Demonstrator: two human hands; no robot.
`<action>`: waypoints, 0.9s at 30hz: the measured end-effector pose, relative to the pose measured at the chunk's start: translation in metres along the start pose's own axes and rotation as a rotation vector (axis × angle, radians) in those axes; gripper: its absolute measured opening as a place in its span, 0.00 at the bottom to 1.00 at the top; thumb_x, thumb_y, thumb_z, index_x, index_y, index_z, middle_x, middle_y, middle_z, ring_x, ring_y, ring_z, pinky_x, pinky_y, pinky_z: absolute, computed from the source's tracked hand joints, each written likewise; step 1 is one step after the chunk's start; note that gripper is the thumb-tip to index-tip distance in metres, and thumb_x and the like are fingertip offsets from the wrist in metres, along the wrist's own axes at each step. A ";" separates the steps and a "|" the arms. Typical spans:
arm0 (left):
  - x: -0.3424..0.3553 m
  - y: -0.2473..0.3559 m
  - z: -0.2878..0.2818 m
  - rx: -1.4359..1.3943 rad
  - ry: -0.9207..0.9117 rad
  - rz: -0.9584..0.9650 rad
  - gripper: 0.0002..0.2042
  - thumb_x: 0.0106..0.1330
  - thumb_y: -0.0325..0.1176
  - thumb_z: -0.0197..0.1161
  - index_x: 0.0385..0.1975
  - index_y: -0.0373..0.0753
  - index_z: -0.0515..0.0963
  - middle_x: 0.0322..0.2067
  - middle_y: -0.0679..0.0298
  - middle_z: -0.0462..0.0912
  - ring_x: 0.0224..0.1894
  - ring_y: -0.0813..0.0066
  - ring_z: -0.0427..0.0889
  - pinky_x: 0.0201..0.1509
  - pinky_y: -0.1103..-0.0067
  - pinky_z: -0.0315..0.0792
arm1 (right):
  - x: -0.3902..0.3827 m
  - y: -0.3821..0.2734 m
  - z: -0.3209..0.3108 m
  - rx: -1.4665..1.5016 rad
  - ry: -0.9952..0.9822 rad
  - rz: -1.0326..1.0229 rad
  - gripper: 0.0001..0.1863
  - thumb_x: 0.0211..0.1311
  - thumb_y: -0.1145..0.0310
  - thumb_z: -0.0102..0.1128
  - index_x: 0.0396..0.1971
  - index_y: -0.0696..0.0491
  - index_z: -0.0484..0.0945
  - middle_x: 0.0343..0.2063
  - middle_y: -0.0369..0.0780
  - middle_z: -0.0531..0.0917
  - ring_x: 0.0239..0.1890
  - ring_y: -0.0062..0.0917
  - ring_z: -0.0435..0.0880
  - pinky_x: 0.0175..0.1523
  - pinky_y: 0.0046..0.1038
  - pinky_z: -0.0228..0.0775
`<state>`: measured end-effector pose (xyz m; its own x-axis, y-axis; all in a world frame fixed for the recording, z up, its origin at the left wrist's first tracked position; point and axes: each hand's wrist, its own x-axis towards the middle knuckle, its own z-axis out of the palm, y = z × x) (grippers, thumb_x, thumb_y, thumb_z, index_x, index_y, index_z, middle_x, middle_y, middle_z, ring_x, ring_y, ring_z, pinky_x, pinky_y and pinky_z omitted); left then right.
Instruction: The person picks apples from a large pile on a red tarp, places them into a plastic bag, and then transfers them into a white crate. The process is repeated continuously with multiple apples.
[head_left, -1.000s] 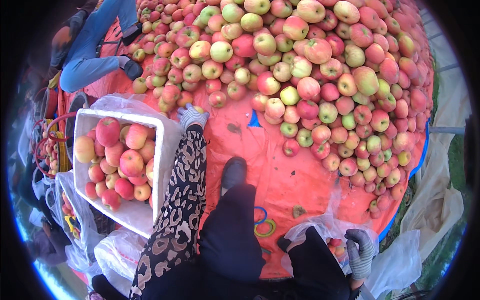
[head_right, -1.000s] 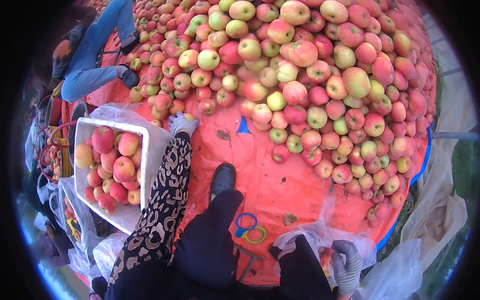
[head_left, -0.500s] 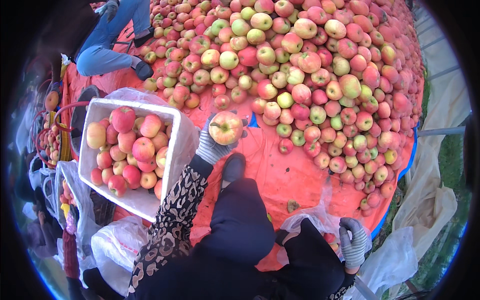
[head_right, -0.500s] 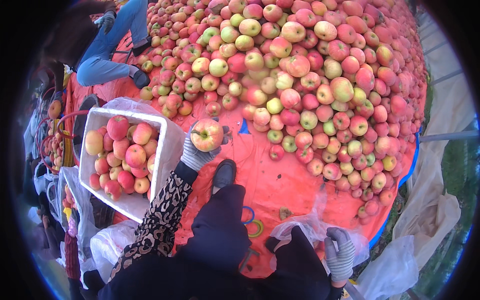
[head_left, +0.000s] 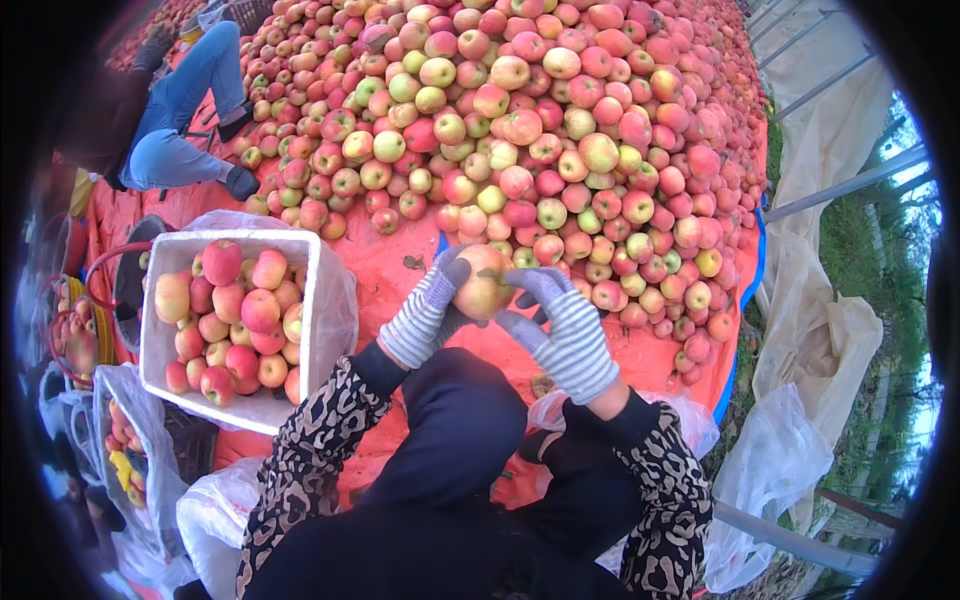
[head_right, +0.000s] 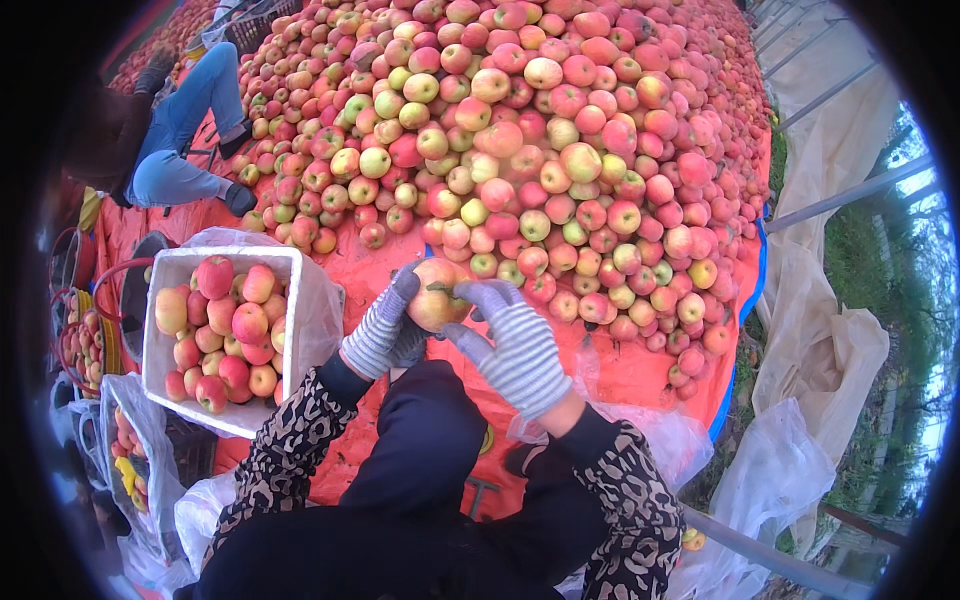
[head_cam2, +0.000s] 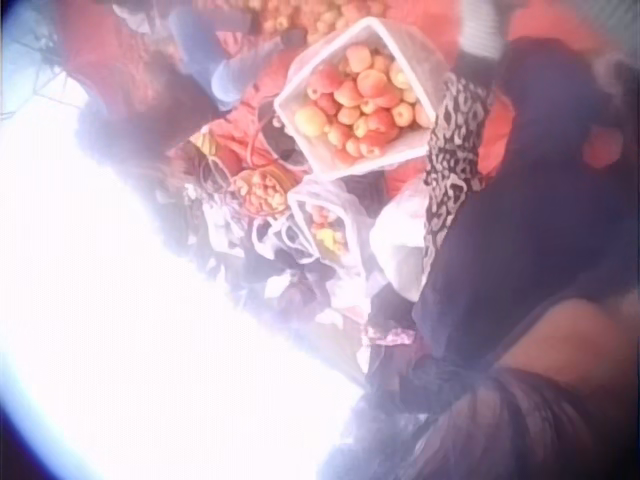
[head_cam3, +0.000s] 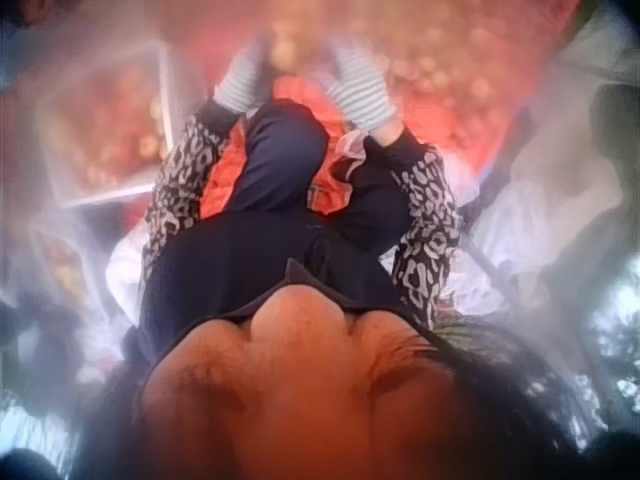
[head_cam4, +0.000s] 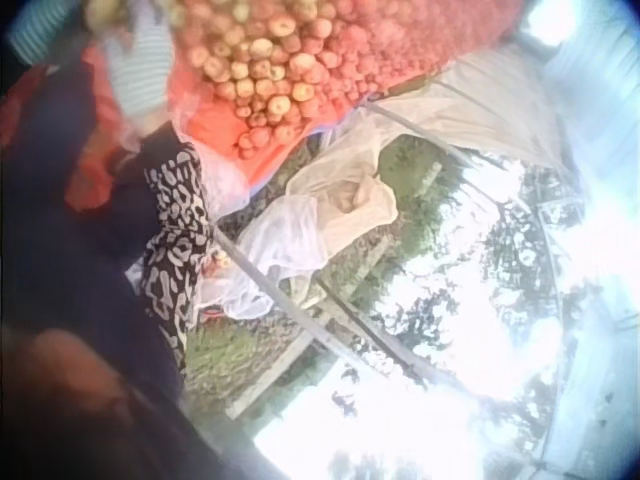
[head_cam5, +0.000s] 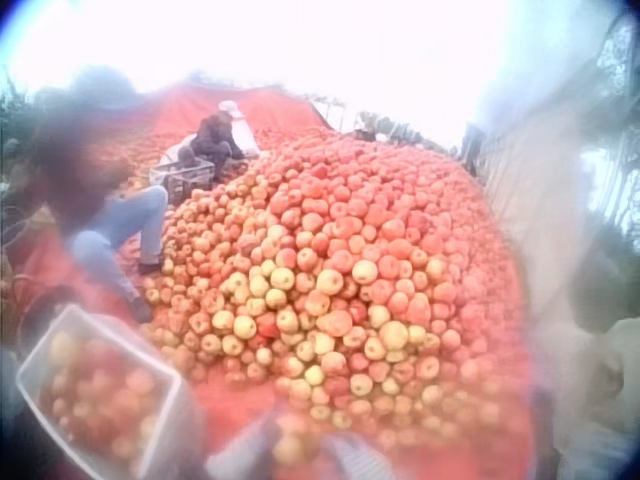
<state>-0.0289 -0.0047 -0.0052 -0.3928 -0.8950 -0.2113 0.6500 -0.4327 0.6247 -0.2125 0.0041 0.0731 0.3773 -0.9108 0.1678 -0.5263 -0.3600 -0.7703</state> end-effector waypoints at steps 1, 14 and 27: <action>-0.004 0.000 0.004 0.020 -0.036 0.015 0.28 0.63 0.54 0.57 0.56 0.41 0.64 0.46 0.63 0.73 0.45 0.74 0.76 0.37 0.80 0.75 | 0.003 0.002 0.004 -0.019 0.005 0.009 0.18 0.50 0.64 0.67 0.40 0.55 0.75 0.35 0.42 0.77 0.34 0.30 0.77 0.37 0.29 0.72; -0.058 0.004 -0.017 -0.278 0.125 -0.188 0.34 0.57 0.54 0.63 0.56 0.37 0.64 0.50 0.58 0.73 0.49 0.67 0.75 0.52 0.72 0.73 | -0.001 0.062 0.010 0.081 -0.046 0.197 0.07 0.51 0.77 0.60 0.31 0.58 0.73 0.28 0.43 0.79 0.30 0.32 0.79 0.35 0.30 0.72; -0.195 0.044 -0.146 1.376 0.938 0.480 0.35 0.48 0.39 0.71 0.56 0.36 0.64 0.48 0.54 0.69 0.47 0.62 0.73 0.51 0.73 0.71 | -0.034 0.064 -0.020 -0.596 -0.417 -0.056 0.09 0.48 0.67 0.62 0.30 0.52 0.76 0.32 0.43 0.77 0.37 0.40 0.76 0.44 0.38 0.67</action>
<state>0.1719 0.1353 -0.0464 0.4592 -0.8752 0.1520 -0.5952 -0.1760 0.7841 -0.2742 0.0081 0.0302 0.6119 -0.7779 -0.1429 -0.7786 -0.5607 -0.2819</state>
